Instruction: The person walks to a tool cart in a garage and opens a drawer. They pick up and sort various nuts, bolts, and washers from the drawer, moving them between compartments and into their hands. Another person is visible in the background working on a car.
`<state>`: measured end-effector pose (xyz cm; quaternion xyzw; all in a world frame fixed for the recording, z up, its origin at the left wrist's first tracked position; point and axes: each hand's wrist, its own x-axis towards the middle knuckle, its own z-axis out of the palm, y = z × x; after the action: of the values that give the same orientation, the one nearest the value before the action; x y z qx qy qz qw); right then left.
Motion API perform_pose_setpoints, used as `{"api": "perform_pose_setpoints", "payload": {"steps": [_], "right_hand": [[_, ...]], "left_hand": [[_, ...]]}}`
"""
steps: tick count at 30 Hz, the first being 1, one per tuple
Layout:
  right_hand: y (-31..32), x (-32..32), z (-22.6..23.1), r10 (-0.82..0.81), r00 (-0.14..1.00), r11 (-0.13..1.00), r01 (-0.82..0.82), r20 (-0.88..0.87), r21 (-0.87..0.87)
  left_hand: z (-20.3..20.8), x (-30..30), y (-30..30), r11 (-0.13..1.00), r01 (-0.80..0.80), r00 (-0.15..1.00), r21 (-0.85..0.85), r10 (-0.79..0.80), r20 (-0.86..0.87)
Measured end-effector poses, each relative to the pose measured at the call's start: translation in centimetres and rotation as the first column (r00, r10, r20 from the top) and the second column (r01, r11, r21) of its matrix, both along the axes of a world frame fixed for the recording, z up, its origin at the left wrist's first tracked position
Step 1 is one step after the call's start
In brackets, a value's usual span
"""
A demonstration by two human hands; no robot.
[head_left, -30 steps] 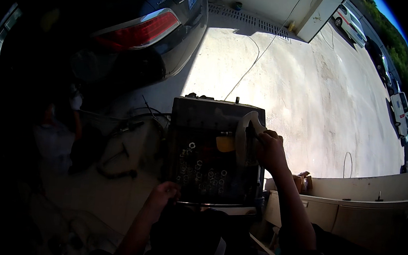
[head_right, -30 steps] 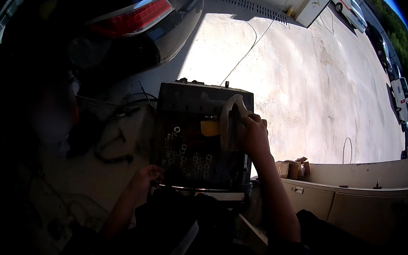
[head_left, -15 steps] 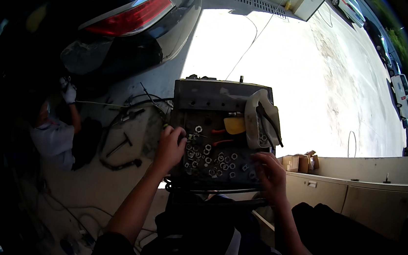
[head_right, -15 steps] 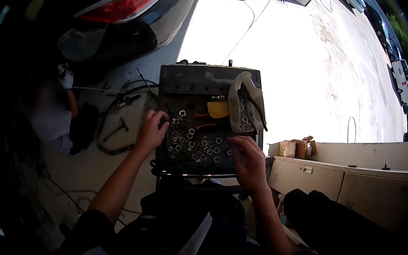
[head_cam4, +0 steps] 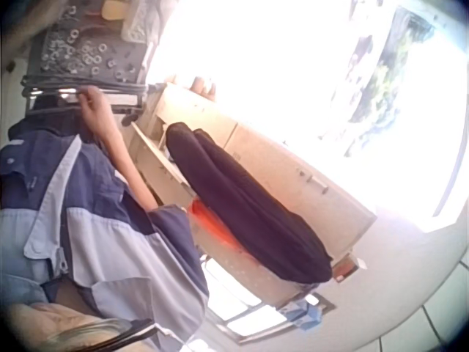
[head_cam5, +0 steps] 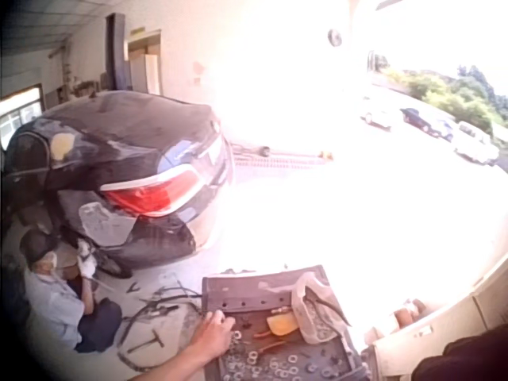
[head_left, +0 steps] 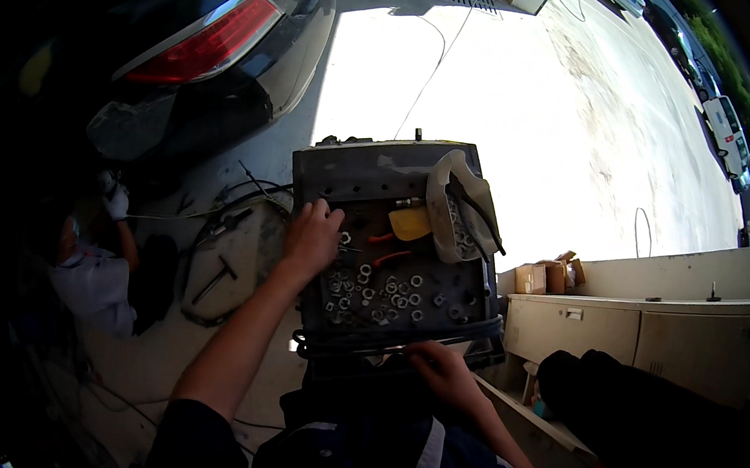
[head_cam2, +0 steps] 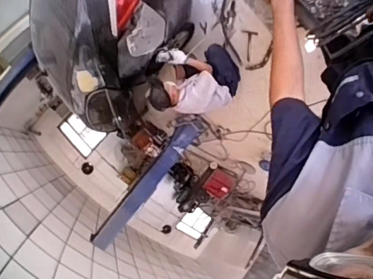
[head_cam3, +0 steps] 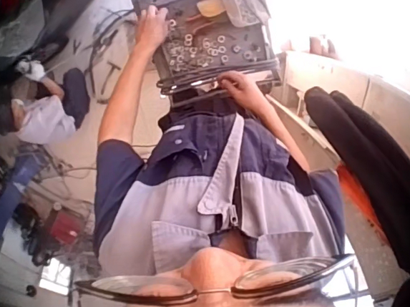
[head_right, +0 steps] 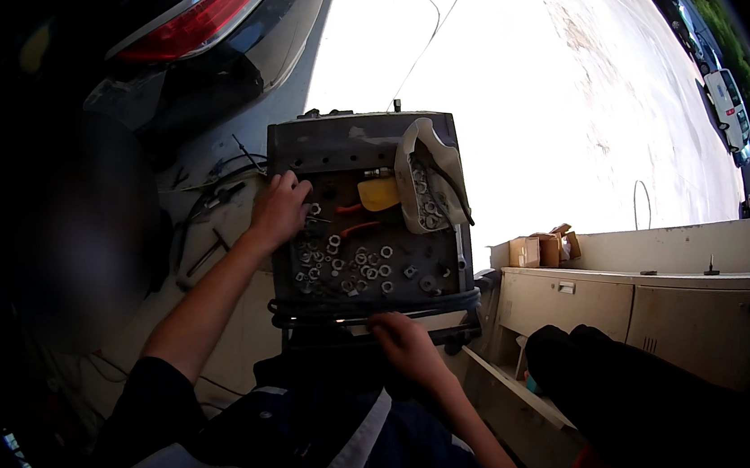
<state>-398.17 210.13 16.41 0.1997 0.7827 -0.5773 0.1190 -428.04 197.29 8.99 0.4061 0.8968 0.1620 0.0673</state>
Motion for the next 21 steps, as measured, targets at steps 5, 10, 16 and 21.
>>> {"api": "perform_pose_setpoints", "payload": {"steps": [5, 10, 16, 21], "right_hand": [[-0.2, -0.5, -0.1, -0.017, 0.998, 1.0, 0.017, -0.055, -0.009], [-0.4, -1.1, -0.6, -0.019, 0.998, 0.999, 0.017, -0.059, -0.045], [0.0, -1.4, -1.0, 0.028, 0.999, 1.0, -0.028, -0.017, 0.002], [0.1, -1.3, -1.3, 0.056, 0.998, 0.998, -0.056, -0.006, -0.013]], "left_hand": [[-0.1, -0.6, 0.6, 0.987, 0.159, 0.983, -0.012, -0.157, 0.091], [0.0, -0.8, 1.1, 0.945, 0.221, 0.969, -0.241, -0.186, 0.161], [-0.2, -0.1, 0.8, 0.99, 0.101, 0.981, -0.097, -0.082, 0.178], [-0.4, 0.1, 0.7, 0.981, 0.142, 0.977, -0.13, -0.118, 0.176]]}}
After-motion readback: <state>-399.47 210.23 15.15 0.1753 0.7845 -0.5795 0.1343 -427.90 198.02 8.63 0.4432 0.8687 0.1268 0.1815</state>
